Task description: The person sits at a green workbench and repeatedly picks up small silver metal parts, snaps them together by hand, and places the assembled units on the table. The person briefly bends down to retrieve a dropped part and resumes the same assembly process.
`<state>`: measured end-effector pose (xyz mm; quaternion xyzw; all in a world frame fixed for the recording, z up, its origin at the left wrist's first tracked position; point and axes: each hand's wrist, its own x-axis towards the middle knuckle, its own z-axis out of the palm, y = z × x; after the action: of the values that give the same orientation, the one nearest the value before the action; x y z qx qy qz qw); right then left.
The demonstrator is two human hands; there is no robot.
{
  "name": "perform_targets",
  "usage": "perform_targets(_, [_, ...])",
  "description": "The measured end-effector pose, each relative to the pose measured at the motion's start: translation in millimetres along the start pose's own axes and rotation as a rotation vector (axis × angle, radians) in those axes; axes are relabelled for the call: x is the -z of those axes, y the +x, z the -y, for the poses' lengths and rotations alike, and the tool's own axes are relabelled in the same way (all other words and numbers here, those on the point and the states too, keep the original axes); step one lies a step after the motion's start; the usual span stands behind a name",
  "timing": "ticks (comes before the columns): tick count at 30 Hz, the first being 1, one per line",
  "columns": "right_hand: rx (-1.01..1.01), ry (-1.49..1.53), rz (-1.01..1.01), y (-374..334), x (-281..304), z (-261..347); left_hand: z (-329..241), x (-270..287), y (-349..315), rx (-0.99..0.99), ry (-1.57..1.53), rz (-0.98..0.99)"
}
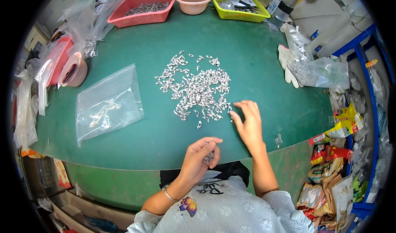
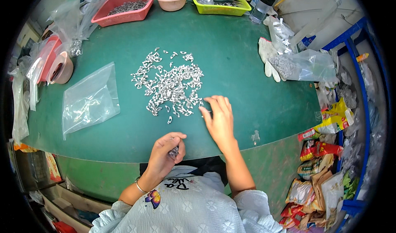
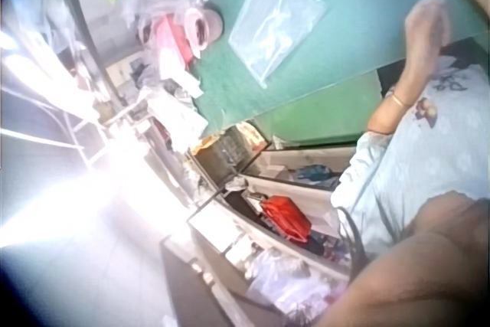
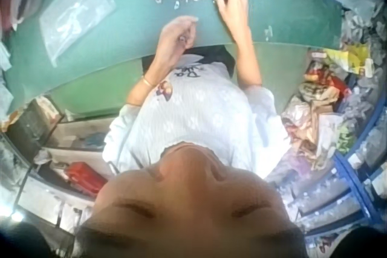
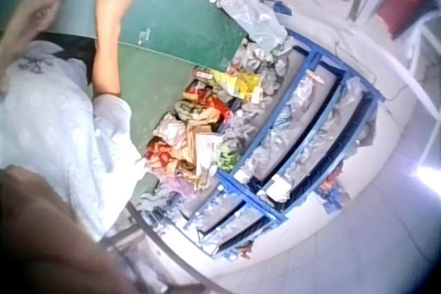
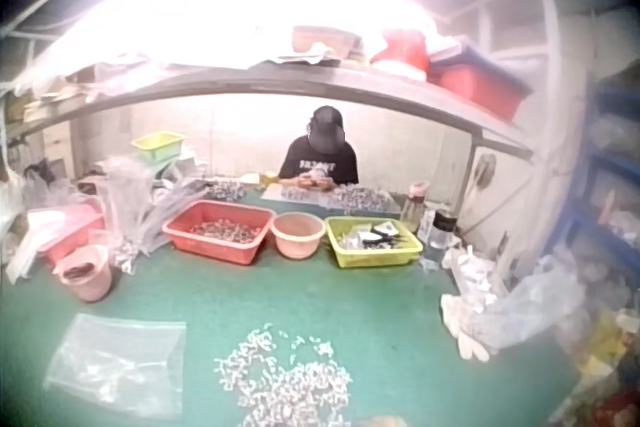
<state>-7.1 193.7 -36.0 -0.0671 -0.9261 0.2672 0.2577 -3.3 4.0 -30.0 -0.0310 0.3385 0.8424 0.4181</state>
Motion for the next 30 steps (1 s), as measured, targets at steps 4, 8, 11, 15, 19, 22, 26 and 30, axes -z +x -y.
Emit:
perform_targets(4, [-0.024,-0.127,0.099,-1.6,-9.7,-2.5,-1.2,-5.3,-3.2,0.010,0.034,-0.026])
perform_targets(8, [-0.116,0.051,0.061,-12.0,-6.5,-11.4,0.6,-5.5,-2.3,-0.027,0.042,-0.111])
perform_targets(11, [-0.003,0.000,-0.065,-9.3,-3.8,4.2,4.3,-2.0,-3.3,-0.017,0.012,-0.090])
perform_targets(15, [-0.014,-0.203,0.085,-2.3,-9.4,3.6,1.3,3.3,0.7,-0.027,-0.074,0.027])
perform_targets(19, [-0.009,0.003,0.007,-12.4,-9.1,2.4,-1.0,4.4,-5.4,-0.061,-0.024,-0.043])
perform_targets(22, [-0.068,0.183,-0.092,-12.9,-2.0,9.0,1.2,-0.6,-4.3,-0.059,0.022,-0.146])
perform_targets(26, [-0.091,0.110,-0.129,-16.2,-10.5,-0.3,4.1,1.4,-6.0,-0.035,-0.027,-0.123])
perform_targets(30, [-0.071,0.006,-0.089,-9.8,0.3,-1.2,2.8,1.8,-7.7,-0.018,-0.047,-0.123])
